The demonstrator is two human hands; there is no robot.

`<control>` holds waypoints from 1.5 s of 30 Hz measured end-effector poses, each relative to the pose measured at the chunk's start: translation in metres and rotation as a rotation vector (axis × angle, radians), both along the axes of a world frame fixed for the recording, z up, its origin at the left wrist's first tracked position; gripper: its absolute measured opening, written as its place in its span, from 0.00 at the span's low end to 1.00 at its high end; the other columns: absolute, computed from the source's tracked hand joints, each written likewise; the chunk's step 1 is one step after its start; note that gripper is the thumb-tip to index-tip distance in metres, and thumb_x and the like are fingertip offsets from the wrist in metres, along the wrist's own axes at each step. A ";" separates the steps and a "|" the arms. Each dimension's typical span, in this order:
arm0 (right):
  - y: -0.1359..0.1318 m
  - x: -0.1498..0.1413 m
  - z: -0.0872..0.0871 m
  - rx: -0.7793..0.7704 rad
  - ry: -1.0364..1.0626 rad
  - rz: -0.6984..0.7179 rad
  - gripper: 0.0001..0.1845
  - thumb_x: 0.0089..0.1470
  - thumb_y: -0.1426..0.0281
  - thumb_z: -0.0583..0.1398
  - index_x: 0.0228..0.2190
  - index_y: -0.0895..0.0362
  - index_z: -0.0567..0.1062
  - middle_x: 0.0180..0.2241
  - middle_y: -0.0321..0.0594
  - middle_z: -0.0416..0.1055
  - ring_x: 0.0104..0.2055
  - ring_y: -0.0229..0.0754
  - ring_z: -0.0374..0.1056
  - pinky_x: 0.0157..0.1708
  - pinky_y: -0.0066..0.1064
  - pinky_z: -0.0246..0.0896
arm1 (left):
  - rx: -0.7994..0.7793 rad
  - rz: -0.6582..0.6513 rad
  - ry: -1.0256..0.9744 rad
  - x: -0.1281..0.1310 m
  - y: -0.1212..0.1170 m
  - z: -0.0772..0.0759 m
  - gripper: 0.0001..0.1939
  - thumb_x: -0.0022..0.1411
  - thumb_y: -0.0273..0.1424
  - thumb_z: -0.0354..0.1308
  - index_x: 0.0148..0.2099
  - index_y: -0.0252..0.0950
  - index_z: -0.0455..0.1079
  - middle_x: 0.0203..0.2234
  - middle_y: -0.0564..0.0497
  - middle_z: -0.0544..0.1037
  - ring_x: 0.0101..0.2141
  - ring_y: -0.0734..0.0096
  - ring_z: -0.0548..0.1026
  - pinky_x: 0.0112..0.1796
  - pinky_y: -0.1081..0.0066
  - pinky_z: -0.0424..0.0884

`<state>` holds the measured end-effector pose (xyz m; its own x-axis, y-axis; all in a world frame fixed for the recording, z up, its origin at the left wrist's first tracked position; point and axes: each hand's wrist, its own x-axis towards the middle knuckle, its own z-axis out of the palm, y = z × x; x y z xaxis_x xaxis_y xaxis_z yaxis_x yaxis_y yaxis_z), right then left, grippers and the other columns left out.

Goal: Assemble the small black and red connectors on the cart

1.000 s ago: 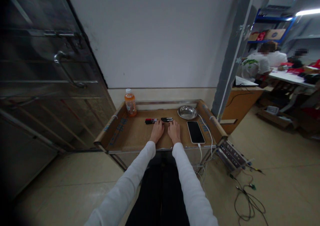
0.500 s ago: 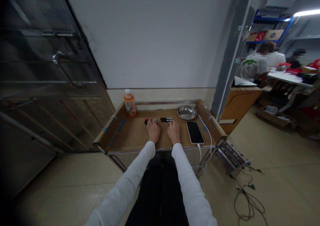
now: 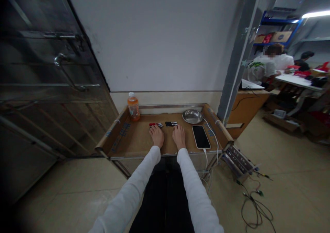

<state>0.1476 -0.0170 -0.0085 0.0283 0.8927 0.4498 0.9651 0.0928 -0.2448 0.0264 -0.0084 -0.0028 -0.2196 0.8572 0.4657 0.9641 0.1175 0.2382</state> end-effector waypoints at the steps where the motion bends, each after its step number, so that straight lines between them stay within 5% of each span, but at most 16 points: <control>1: 0.001 0.000 -0.001 0.009 0.002 0.003 0.14 0.56 0.77 0.50 0.41 0.59 0.70 0.42 0.47 0.68 0.46 0.45 0.61 0.47 0.35 0.54 | -0.004 0.001 0.015 0.000 0.000 0.000 0.22 0.64 0.22 0.36 0.55 0.21 0.61 0.48 0.29 0.69 0.49 0.52 0.69 0.48 0.56 0.65; 7: 0.002 -0.001 -0.002 0.040 0.019 0.011 0.17 0.58 0.75 0.49 0.48 0.62 0.67 0.44 0.49 0.68 0.47 0.45 0.62 0.47 0.35 0.54 | -0.022 -0.122 0.060 0.000 0.000 0.000 0.21 0.64 0.21 0.36 0.56 0.23 0.60 0.48 0.31 0.68 0.50 0.56 0.68 0.49 0.57 0.65; 12: 0.001 0.000 0.003 0.016 0.017 0.069 0.24 0.57 0.75 0.51 0.56 0.59 0.61 0.49 0.49 0.66 0.50 0.45 0.62 0.48 0.35 0.53 | 0.040 -0.588 -0.041 0.001 0.004 0.003 0.16 0.65 0.20 0.39 0.49 0.30 0.63 0.43 0.41 0.71 0.45 0.66 0.71 0.47 0.67 0.68; 19: 0.001 0.002 0.003 -0.008 0.020 0.058 0.15 0.58 0.75 0.50 0.46 0.59 0.69 0.45 0.48 0.69 0.47 0.45 0.63 0.46 0.35 0.54 | 0.172 -0.798 -0.273 0.000 0.002 0.006 0.07 0.67 0.28 0.45 0.46 0.36 0.61 0.41 0.47 0.70 0.43 0.70 0.72 0.47 0.67 0.69; 34: 0.008 0.003 -0.008 0.017 0.067 0.160 0.12 0.60 0.72 0.51 0.41 0.57 0.72 0.45 0.46 0.71 0.46 0.45 0.64 0.46 0.36 0.52 | 0.313 -0.724 -0.553 -0.004 0.005 0.000 0.14 0.67 0.31 0.46 0.53 0.35 0.57 0.46 0.43 0.69 0.47 0.67 0.71 0.48 0.63 0.70; 45: 0.003 0.004 -0.003 0.035 0.064 0.148 0.12 0.59 0.74 0.52 0.42 0.57 0.73 0.44 0.45 0.72 0.46 0.43 0.65 0.45 0.35 0.52 | 0.389 -0.605 -0.559 -0.007 0.003 0.006 0.13 0.67 0.28 0.42 0.53 0.34 0.56 0.46 0.41 0.66 0.48 0.65 0.69 0.49 0.61 0.69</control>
